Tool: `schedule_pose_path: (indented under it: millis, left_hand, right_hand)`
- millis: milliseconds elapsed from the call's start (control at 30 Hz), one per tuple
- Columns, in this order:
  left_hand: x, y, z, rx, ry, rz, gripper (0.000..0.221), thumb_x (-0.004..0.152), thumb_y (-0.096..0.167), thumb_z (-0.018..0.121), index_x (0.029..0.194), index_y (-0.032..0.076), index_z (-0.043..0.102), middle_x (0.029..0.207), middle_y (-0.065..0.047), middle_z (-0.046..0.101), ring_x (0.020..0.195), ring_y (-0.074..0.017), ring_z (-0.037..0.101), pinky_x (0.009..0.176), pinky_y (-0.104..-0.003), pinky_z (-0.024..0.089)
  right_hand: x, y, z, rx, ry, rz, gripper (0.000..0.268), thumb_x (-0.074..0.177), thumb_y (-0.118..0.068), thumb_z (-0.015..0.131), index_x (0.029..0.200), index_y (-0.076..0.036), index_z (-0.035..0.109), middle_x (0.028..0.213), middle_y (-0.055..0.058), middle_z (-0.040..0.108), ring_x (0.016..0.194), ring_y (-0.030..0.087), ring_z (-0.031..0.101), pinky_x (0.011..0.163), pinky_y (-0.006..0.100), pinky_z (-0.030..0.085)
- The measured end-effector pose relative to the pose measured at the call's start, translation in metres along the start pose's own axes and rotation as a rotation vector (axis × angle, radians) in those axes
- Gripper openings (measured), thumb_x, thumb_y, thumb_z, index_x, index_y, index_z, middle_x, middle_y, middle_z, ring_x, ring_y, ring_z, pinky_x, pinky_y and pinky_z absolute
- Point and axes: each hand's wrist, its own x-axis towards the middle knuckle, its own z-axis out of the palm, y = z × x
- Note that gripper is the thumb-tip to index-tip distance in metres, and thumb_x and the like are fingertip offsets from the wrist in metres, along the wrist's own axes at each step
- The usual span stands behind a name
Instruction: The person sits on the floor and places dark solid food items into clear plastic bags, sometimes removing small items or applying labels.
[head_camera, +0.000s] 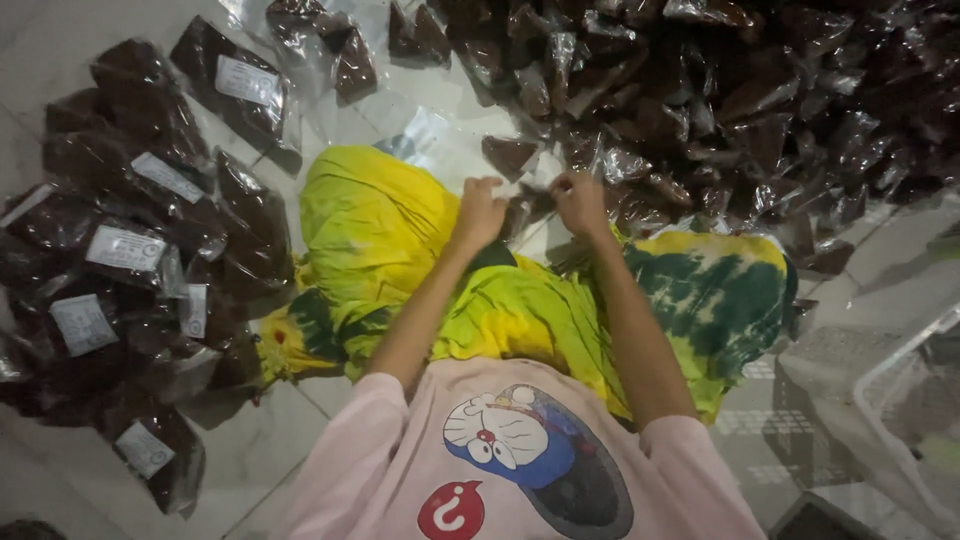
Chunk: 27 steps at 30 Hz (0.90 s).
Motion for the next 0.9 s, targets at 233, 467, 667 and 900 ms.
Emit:
schedule_pose_path:
  millis: [233, 467, 667, 900]
  left_hand:
    - [0.042, -0.011, -0.078, 0.583, 0.214, 0.202, 0.030, 0.094, 0.024, 0.070, 0.120, 0.012, 0.063, 0.101, -0.012, 0.062, 0.097, -0.0368, 0.068, 0.081, -0.051, 0.057]
    - [0.061, -0.055, -0.046, 0.867, 0.109, 0.125, 0.033, 0.094, 0.028, 0.061, 0.121, 0.011, 0.067, 0.105, -0.013, 0.072, 0.104, -0.0357, 0.069, 0.096, -0.052, 0.045]
    - [0.076, -0.062, -0.035, 0.788, -0.018, -0.036, 0.052, 0.095, 0.043, 0.060, 0.138, 0.013, 0.061, 0.123, -0.014, 0.072, 0.121, -0.0339, 0.065, 0.111, -0.058, 0.031]
    - [0.076, -0.044, -0.036, 0.702, -0.114, -0.063, 0.053, 0.092, 0.034, 0.067, 0.139, 0.011, 0.056, 0.130, -0.013, 0.067, 0.121, -0.0368, 0.064, 0.100, -0.056, 0.044]
  right_hand:
    - [-0.075, -0.069, -0.041, -0.058, 0.450, -0.118, 0.019, 0.093, -0.001, 0.067, 0.111, -0.005, 0.064, 0.110, 0.017, 0.056, 0.104, 0.039, 0.065, 0.088, 0.049, 0.055]
    - [-0.086, -0.108, 0.014, -0.643, 0.030, -0.436, 0.046, 0.079, -0.022, 0.079, 0.120, -0.031, 0.063, 0.138, 0.003, 0.050, 0.130, 0.040, 0.049, 0.091, 0.049, 0.055]
    - [-0.079, -0.095, 0.026, -0.696, 0.179, -0.421, 0.049, 0.078, -0.038, 0.079, 0.121, -0.029, 0.057, 0.120, 0.008, 0.055, 0.114, 0.038, 0.056, 0.083, 0.049, 0.054]
    - [-0.030, -0.103, 0.026, -0.297, 0.017, -0.170, 0.046, 0.082, -0.031, 0.078, 0.111, -0.012, 0.047, 0.098, 0.019, 0.061, 0.097, 0.044, 0.068, 0.081, 0.050, 0.057]
